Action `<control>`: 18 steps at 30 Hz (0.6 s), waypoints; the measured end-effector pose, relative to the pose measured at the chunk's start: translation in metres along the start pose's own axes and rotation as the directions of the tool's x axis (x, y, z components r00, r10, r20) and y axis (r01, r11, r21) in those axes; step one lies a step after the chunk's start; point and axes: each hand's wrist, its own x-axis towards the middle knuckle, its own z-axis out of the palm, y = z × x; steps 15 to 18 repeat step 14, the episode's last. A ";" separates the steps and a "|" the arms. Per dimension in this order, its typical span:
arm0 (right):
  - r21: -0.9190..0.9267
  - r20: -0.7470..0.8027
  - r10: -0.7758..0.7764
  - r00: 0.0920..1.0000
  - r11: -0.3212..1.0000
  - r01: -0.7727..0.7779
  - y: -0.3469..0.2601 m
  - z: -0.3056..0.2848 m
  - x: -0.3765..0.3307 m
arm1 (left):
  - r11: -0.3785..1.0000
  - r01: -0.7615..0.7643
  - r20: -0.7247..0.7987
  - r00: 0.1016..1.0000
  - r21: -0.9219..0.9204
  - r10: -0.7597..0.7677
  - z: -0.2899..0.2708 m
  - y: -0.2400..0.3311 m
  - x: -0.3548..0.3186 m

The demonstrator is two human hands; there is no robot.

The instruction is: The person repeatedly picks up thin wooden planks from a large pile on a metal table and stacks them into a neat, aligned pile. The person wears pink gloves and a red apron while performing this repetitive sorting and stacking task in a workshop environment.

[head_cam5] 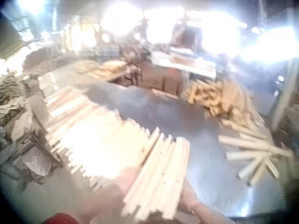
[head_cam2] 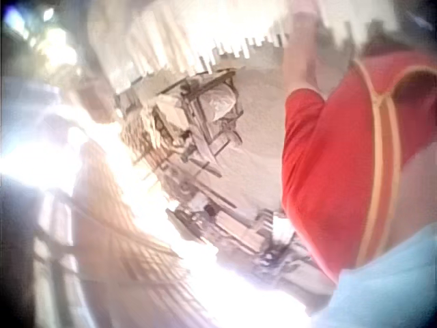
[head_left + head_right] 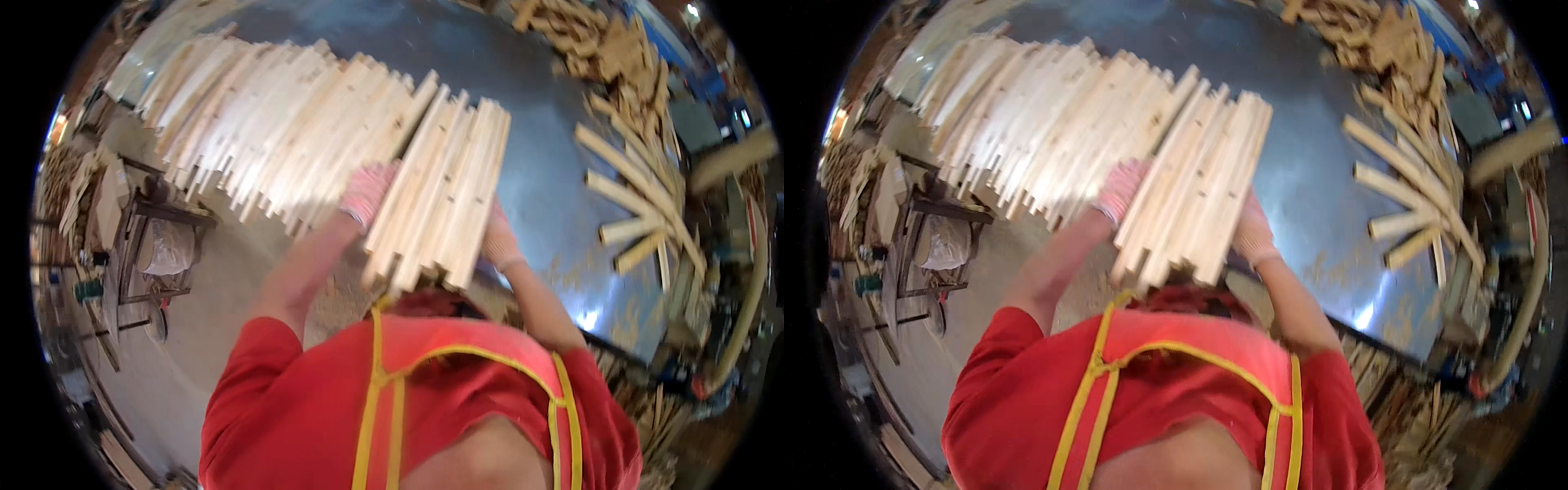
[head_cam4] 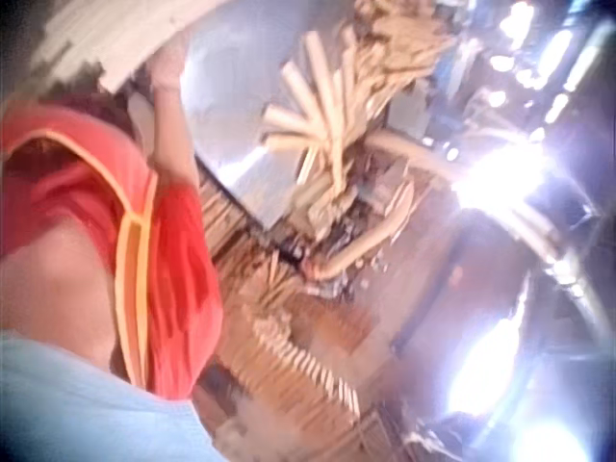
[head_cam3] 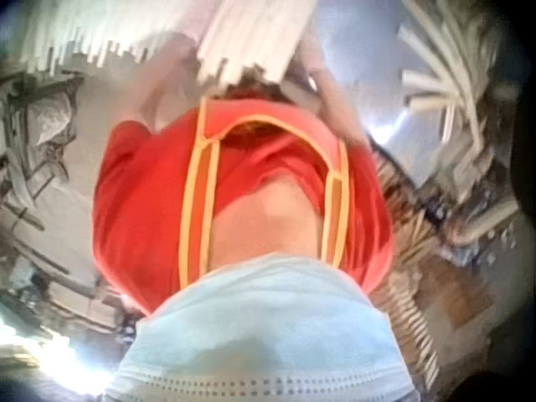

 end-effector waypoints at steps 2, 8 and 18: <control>-0.375 0.024 0.167 0.986 0.915 -0.147 0.012 0.030 -0.009 | 0.949 -0.112 0.018 0.994 0.294 0.111 -0.004 0.001 0.003; -0.077 0.158 0.193 0.969 0.980 -0.182 0.021 0.000 -0.004 | 0.992 0.006 0.272 0.961 0.130 -0.042 -0.048 0.001 -0.017; 0.293 0.444 0.611 0.656 0.592 -0.750 0.001 -0.011 0.009 | 0.968 0.249 0.237 0.941 -0.008 -0.240 -0.078 0.039 -0.086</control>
